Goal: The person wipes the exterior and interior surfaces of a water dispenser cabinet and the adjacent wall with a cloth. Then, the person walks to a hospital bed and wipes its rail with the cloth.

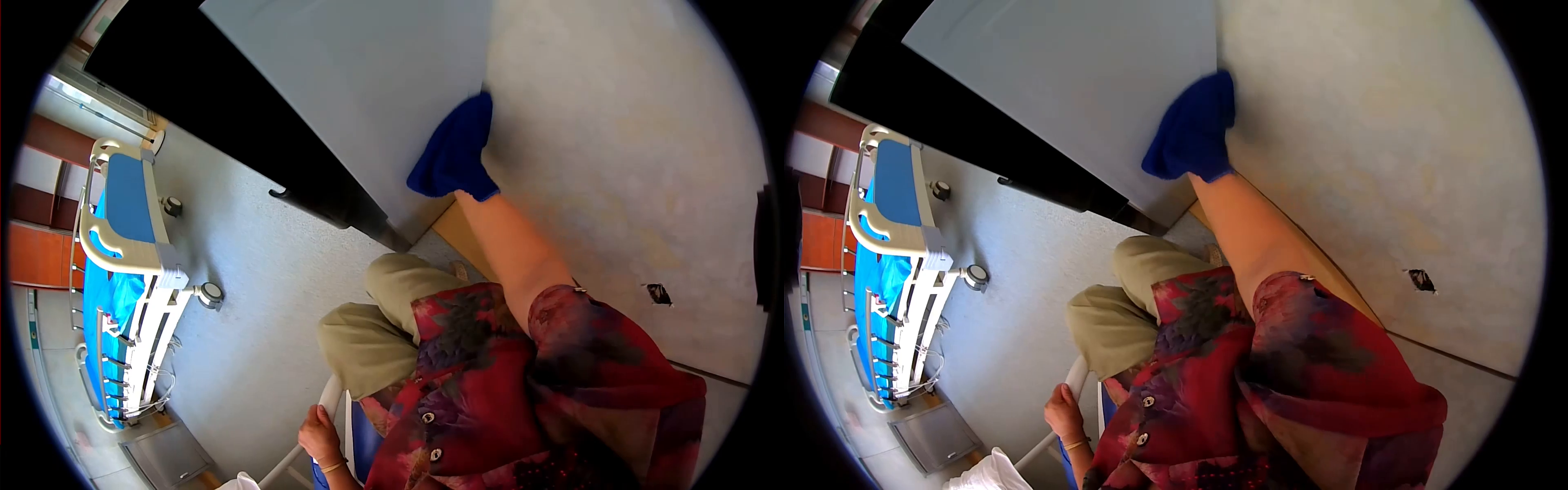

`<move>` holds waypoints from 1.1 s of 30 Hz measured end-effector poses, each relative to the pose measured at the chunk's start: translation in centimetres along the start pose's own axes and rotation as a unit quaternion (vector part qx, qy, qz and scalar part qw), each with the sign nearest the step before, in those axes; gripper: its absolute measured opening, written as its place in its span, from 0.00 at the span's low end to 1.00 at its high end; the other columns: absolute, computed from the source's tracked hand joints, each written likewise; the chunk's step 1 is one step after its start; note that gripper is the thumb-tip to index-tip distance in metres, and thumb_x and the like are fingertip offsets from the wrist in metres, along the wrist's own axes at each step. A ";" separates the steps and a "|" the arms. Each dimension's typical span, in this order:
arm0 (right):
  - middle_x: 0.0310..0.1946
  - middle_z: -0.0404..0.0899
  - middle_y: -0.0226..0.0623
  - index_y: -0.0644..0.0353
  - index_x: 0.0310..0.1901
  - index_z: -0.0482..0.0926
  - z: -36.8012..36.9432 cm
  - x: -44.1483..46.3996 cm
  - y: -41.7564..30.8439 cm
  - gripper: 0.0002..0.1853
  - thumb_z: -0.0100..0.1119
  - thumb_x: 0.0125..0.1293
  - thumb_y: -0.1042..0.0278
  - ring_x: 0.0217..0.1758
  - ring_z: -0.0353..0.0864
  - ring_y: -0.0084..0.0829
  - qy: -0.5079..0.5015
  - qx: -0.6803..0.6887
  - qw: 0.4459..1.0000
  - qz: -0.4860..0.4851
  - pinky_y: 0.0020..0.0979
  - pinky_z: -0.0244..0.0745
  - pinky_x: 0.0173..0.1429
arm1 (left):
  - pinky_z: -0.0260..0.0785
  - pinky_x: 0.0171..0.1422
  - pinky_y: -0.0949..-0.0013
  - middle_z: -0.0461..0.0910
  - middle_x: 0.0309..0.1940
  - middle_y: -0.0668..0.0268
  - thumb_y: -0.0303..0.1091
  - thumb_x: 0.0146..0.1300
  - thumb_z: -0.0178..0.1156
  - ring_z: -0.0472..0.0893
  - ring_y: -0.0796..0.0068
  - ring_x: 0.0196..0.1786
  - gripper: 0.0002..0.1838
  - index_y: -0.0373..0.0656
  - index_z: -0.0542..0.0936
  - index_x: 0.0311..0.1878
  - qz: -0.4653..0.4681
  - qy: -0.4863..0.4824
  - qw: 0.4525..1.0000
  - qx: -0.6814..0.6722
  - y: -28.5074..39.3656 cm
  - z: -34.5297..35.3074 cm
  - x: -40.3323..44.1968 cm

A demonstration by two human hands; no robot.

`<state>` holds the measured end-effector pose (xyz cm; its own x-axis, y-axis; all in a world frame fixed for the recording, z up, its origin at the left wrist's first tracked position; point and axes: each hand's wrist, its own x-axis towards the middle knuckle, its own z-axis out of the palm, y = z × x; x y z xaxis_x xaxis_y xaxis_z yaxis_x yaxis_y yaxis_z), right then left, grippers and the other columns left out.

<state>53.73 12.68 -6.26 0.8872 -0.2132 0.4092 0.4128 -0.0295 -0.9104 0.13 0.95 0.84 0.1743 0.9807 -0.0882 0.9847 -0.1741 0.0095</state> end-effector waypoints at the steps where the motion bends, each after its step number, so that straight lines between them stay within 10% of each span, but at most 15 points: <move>1: 0.24 0.75 0.41 0.63 0.31 0.76 -0.2 -1.4 1.6 0.10 0.45 0.62 0.69 0.29 0.77 0.35 -0.034 -0.013 0.999 0.039 0.33 0.74 0.37 | 0.67 0.28 0.51 0.76 0.21 0.53 0.44 0.64 0.49 0.76 0.47 0.26 0.13 0.47 0.76 0.30 0.002 -0.001 1.000 -0.005 0.0 0.0 0.0; 20: 0.25 0.75 0.40 0.62 0.31 0.75 -3.4 -15.2 13.7 0.08 0.47 0.59 0.68 0.30 0.77 0.35 -0.350 -0.148 0.840 0.387 0.33 0.74 0.37 | 0.67 0.31 0.55 0.73 0.26 0.56 0.50 0.58 0.56 0.75 0.51 0.28 0.26 0.37 0.72 0.50 0.058 -0.066 0.996 -0.034 -0.6 -0.6 -0.8; 33: 0.26 0.75 0.40 0.61 0.31 0.75 -1.4 -4.4 2.0 0.07 0.49 0.57 0.68 0.31 0.76 0.35 -0.427 0.072 0.816 0.384 0.34 0.73 0.38 | 0.68 0.31 0.53 0.75 0.28 0.54 0.49 0.57 0.57 0.77 0.49 0.28 0.27 0.38 0.70 0.51 0.096 -0.076 0.992 -0.042 -1.4 -0.1 -0.3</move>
<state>50.34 12.17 -9.96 0.6906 0.6447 -0.3279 -0.3667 -0.0787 -0.9270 -1.32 0.89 0.95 0.3627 0.9043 -0.2252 0.9313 -0.3426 0.1241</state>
